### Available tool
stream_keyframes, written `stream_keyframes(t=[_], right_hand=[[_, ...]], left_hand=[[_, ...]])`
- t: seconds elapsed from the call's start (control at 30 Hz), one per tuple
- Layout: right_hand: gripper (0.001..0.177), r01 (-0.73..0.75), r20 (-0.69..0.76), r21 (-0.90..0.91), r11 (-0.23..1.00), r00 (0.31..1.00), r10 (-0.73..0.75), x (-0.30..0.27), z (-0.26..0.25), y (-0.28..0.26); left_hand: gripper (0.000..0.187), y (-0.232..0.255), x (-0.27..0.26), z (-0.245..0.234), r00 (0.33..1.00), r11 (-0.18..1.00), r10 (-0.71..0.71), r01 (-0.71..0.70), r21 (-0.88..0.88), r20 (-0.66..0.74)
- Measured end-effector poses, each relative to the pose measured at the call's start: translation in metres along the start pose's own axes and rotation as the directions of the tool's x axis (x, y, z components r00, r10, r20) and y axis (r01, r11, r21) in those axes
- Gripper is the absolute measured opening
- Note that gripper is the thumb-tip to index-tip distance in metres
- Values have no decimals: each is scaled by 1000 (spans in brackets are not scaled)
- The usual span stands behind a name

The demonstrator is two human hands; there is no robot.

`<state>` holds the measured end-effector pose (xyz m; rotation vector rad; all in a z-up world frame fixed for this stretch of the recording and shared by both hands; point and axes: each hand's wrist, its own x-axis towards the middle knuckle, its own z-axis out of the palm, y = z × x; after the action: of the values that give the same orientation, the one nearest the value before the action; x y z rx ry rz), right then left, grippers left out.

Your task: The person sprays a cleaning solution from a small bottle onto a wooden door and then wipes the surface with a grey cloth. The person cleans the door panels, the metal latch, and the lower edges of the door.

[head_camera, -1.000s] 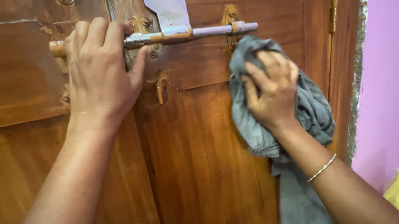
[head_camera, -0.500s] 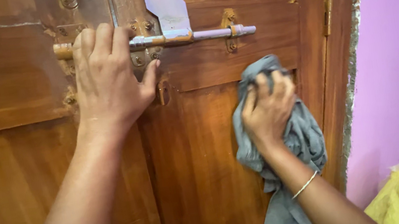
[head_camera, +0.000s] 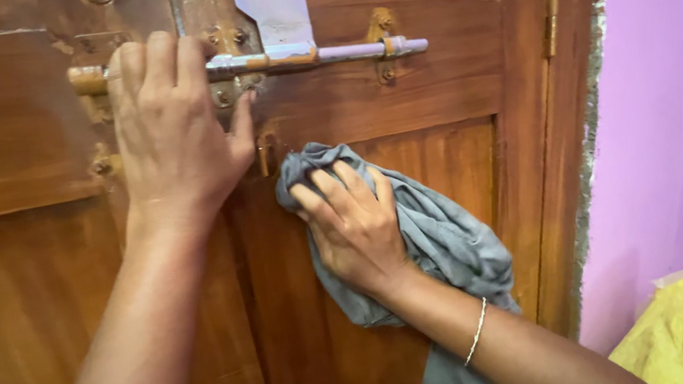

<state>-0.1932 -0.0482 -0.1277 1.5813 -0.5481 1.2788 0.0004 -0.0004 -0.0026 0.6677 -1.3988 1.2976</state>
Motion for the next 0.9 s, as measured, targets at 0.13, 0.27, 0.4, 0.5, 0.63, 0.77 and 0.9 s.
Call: stream_keyframes(t=[0.13,0.27,0.4,0.5,0.63,0.77,0.9], right_hand=[[38,21,8,7,1000,1000,-21,4,-10,20],[34,-19,-27,-86,996,999,17,-6,-16,46],[32,-163,-37,-148,975,986,160,-29,-18,74],[32,-244,-54,-204,948,970,238,-45,-23,102],[31,-396,-128,-213,893,917,377,-59,-23,115],[27,-524,-152,-204,827,851,502,-53,-15,99],[31,-337,-42,-176,925,941,335,-33,-9,54]], left_hand=[[45,-3,0,-3,1000,1000,15,-15,-3,27],[46,-6,1,-7,998,999,39,-39,-2,46],[58,-4,1,-9,996,1000,17,-17,-1,92],[75,-6,4,-11,993,999,43,-45,16,108],[75,-4,3,-12,994,998,45,-49,35,96],[69,-3,2,-9,996,1000,24,-25,16,82],[67,-2,2,-7,998,999,27,-29,18,56]])
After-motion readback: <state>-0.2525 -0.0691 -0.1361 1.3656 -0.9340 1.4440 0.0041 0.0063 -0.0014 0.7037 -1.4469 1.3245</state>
